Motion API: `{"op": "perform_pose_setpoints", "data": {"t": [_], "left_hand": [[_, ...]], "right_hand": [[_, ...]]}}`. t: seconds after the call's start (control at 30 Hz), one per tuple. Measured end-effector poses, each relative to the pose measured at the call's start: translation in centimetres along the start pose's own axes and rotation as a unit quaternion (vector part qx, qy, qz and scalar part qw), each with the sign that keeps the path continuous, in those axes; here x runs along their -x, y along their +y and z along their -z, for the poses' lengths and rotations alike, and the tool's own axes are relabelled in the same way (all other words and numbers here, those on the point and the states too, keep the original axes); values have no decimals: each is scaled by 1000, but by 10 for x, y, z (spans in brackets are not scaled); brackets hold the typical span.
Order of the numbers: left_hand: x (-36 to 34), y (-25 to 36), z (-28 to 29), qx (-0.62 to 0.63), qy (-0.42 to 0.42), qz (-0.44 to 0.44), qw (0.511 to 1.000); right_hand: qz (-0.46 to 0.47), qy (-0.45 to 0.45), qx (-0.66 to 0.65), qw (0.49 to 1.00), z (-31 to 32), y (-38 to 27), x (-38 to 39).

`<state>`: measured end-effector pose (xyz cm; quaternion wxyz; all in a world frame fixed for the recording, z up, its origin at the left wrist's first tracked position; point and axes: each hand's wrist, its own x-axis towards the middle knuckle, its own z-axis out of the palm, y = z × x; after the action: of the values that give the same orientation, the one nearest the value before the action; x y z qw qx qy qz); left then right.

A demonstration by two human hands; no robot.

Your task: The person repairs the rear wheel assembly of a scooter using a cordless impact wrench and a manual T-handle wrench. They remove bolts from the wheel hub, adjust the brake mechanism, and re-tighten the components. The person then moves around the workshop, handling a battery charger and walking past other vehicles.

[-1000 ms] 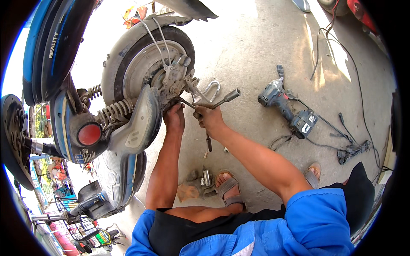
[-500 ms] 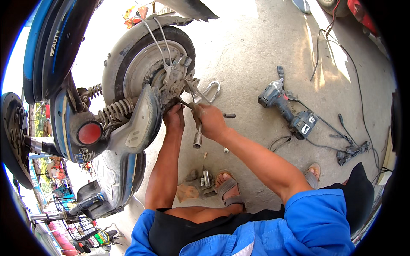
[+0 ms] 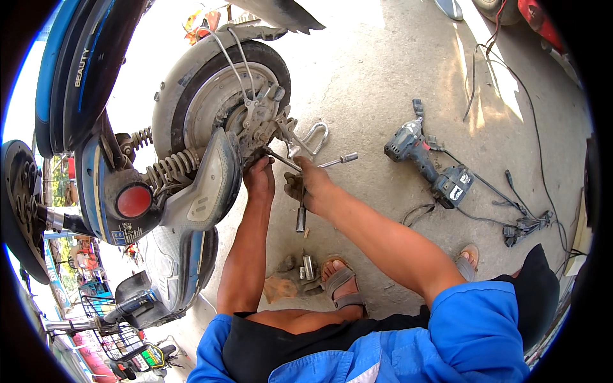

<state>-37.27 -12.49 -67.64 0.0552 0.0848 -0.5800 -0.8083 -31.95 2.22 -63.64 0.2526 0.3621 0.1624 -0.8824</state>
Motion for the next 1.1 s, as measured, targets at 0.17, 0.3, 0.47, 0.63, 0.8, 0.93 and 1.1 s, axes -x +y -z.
{"op": "perform_pose_setpoints", "data": {"t": [0.17, 0.3, 0.47, 0.63, 0.8, 0.93, 1.1], "left_hand": [[-3, -4, 6, 5, -24, -7, 1000], [-4, -5, 6, 25, -16, -12, 999], [-8, -11, 13, 19, -28, -10, 999], [-4, -5, 8, 18, -37, -9, 999], [-1, -2, 0, 24, -23, 4, 999], [-1, -2, 4, 24, -22, -8, 999], [-3, -4, 4, 22, -15, -4, 1000]], "right_hand": [[-100, -89, 200, 971, 10, -20, 21], [-97, -209, 237, 944, 30, -33, 22], [146, -202, 586, 771, 35, -31, 28], [372, -7, 795, 479, 22, -31, 40], [557, -13, 663, 500, 41, -18, 16], [316, 13, 659, 682, 28, -21, 17], [157, -39, 235, 958, 31, -6, 2]]}}
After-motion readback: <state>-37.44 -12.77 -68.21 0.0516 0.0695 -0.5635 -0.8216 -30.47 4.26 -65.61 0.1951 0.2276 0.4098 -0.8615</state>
